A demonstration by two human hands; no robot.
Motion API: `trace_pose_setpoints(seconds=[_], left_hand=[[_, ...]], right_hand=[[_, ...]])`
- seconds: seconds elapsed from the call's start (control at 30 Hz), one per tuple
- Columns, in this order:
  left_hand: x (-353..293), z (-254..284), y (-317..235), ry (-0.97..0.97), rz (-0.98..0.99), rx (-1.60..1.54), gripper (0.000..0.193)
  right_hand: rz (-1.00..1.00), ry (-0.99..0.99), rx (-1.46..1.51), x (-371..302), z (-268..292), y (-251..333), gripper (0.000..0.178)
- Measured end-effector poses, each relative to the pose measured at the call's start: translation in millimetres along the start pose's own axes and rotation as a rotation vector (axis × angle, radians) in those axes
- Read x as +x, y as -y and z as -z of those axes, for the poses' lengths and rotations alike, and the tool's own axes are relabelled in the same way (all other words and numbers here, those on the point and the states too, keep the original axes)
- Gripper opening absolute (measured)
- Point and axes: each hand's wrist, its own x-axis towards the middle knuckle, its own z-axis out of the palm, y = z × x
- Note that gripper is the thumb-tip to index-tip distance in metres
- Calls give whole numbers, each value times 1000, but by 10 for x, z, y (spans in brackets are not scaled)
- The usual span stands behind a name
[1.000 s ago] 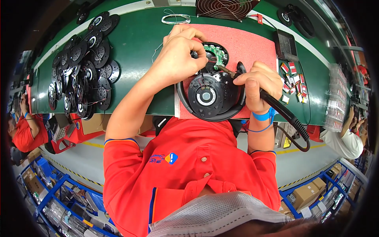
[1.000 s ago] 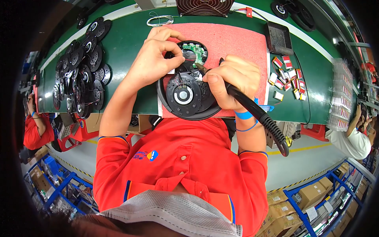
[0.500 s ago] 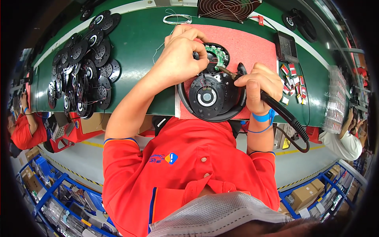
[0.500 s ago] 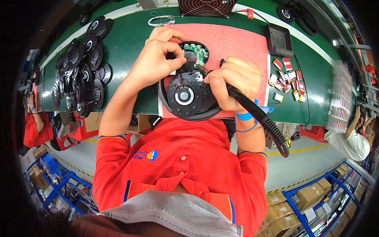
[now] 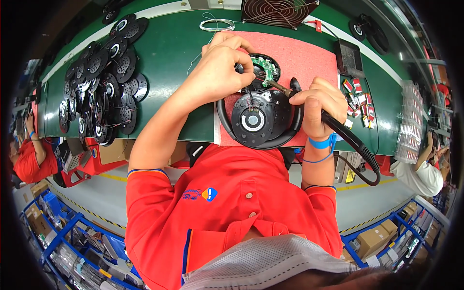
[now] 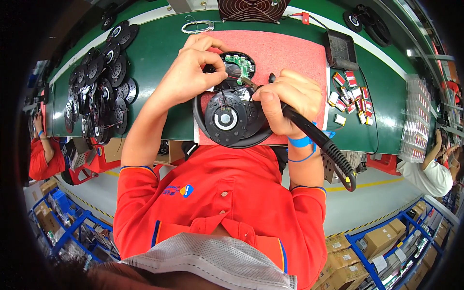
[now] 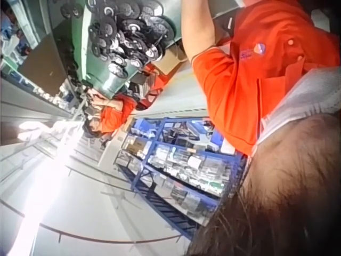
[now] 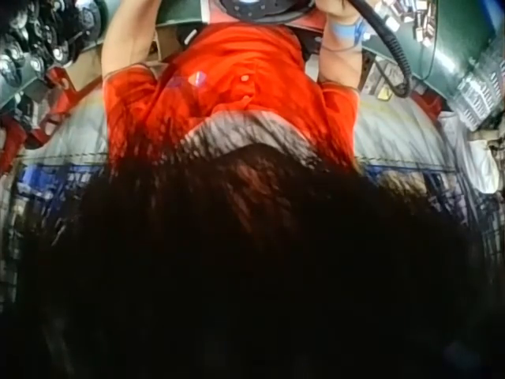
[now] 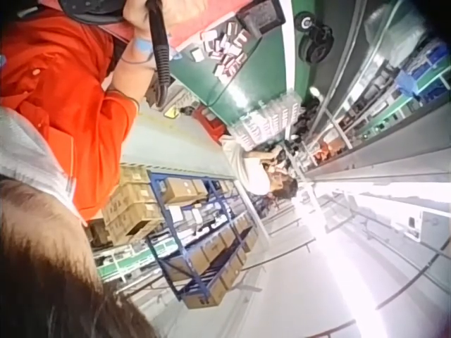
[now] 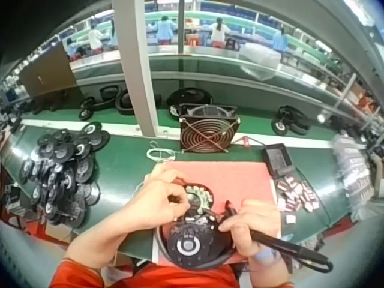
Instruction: Soldering components onto a printed circuit board inside a headphone housing at a factory workstation.
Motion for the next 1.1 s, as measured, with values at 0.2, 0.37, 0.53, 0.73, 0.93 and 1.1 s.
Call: trace_pose_setpoints(seconds=[0.2, 0.37, 0.53, 0.73, 0.93, 1.1], left_hand=[[30, 17, 21, 80, 27, -36, 5], [51, 33, 47, 126, 59, -102, 8], [56, 33, 53, 135, 38, -65, 9], [63, 15, 50, 143, 49, -61, 9], [65, 15, 56, 140, 49, -53, 8], [66, 14, 40, 146, 67, -59, 8]], right_hand=[[14, 39, -6, 4, 13, -15, 36], [9, 26, -3, -3, 21, -12, 35], [5, 11, 9, -8, 28, -16, 34], [6, 35, -13, -1, 27, -15, 34], [27, 12, 2, 8, 20, -42, 24], [31, 15, 2, 9, 20, -42, 24]])
